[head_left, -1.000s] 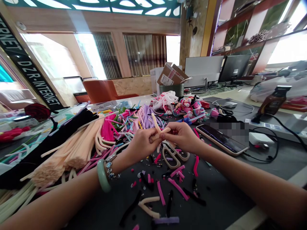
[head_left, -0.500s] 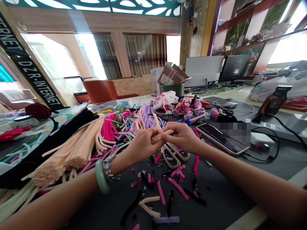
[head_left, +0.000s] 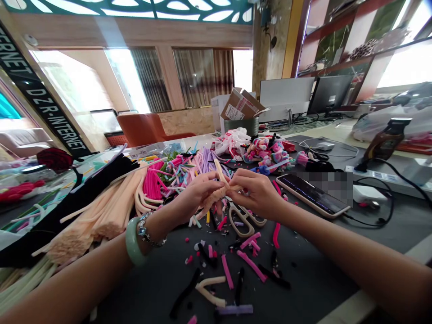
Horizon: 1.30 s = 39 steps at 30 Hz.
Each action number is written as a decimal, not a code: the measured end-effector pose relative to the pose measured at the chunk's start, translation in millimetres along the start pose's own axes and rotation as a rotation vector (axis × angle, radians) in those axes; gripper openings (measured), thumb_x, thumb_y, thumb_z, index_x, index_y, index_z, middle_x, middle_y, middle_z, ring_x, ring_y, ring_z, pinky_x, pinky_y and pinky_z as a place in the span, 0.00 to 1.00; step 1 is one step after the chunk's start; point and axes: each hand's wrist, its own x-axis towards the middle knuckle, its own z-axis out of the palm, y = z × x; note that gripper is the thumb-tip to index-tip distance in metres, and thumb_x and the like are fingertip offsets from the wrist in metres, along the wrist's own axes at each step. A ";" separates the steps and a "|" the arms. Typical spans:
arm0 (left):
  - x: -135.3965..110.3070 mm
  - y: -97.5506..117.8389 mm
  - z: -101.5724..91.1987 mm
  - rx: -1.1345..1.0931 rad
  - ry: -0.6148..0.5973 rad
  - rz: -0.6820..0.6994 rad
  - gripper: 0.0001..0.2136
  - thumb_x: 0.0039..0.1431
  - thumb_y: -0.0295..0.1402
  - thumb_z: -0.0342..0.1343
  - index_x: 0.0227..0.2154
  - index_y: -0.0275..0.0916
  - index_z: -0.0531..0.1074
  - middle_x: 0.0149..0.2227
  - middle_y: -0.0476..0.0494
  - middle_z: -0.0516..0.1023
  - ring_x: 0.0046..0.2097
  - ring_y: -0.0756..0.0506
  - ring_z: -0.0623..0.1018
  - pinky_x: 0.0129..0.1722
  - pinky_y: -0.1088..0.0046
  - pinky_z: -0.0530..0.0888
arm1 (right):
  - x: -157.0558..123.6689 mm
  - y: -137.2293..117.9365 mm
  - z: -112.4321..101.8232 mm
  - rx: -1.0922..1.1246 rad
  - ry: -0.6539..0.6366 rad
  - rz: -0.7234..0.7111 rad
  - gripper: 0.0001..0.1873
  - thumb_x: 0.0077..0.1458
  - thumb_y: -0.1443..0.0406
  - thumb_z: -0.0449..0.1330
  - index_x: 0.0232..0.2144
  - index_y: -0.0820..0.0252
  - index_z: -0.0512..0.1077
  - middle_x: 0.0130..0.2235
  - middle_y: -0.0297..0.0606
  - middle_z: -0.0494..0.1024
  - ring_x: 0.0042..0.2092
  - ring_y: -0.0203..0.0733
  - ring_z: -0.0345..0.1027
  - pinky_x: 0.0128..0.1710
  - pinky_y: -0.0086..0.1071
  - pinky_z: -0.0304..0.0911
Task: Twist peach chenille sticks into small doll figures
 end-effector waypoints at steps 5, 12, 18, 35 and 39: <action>2.6 0.7 0.3 -0.106 0.103 0.017 0.12 0.48 0.31 0.58 0.37 0.35 0.72 0.28 0.46 0.77 0.26 0.49 0.76 0.25 0.77 0.72 | -0.2 -2.3 -0.2 -0.022 0.024 -0.001 0.05 0.55 0.68 0.55 0.27 0.61 0.69 0.30 0.35 0.68 0.30 0.34 0.61 0.31 0.27 0.56; 3.4 -5.8 -3.4 -0.071 0.212 0.034 0.10 0.42 0.31 0.66 0.29 0.33 0.76 0.28 0.45 0.76 0.28 0.51 0.75 0.24 0.80 0.69 | 1.1 -6.4 0.6 0.056 0.031 0.041 0.05 0.54 0.69 0.55 0.27 0.61 0.70 0.29 0.35 0.68 0.30 0.34 0.62 0.31 0.27 0.55; 3.2 -9.7 7.5 -0.134 0.444 0.143 0.13 0.35 0.31 0.69 0.25 0.33 0.73 0.22 0.49 0.75 0.22 0.54 0.72 0.21 0.80 0.67 | 1.3 -2.6 4.1 0.187 0.018 0.149 0.07 0.54 0.68 0.56 0.25 0.62 0.70 0.25 0.32 0.66 0.28 0.32 0.60 0.28 0.26 0.54; -8.4 -18.1 22.3 0.443 0.706 0.642 0.08 0.52 0.26 0.56 0.35 0.41 0.66 0.30 0.51 0.70 0.32 0.50 0.71 0.35 0.74 0.69 | 3.5 -14.7 12.8 0.452 -0.021 0.372 0.14 0.53 0.64 0.56 0.18 0.61 0.63 0.22 0.29 0.60 0.23 0.30 0.53 0.22 0.25 0.49; -5.5 -21.7 20.8 0.443 0.674 0.491 0.10 0.52 0.24 0.54 0.37 0.40 0.65 0.26 0.53 0.69 0.29 0.51 0.71 0.32 0.75 0.69 | 0.1 -13.4 17.2 0.434 -0.107 0.439 0.13 0.54 0.64 0.54 0.19 0.60 0.61 0.18 0.25 0.56 0.19 0.29 0.50 0.20 0.25 0.46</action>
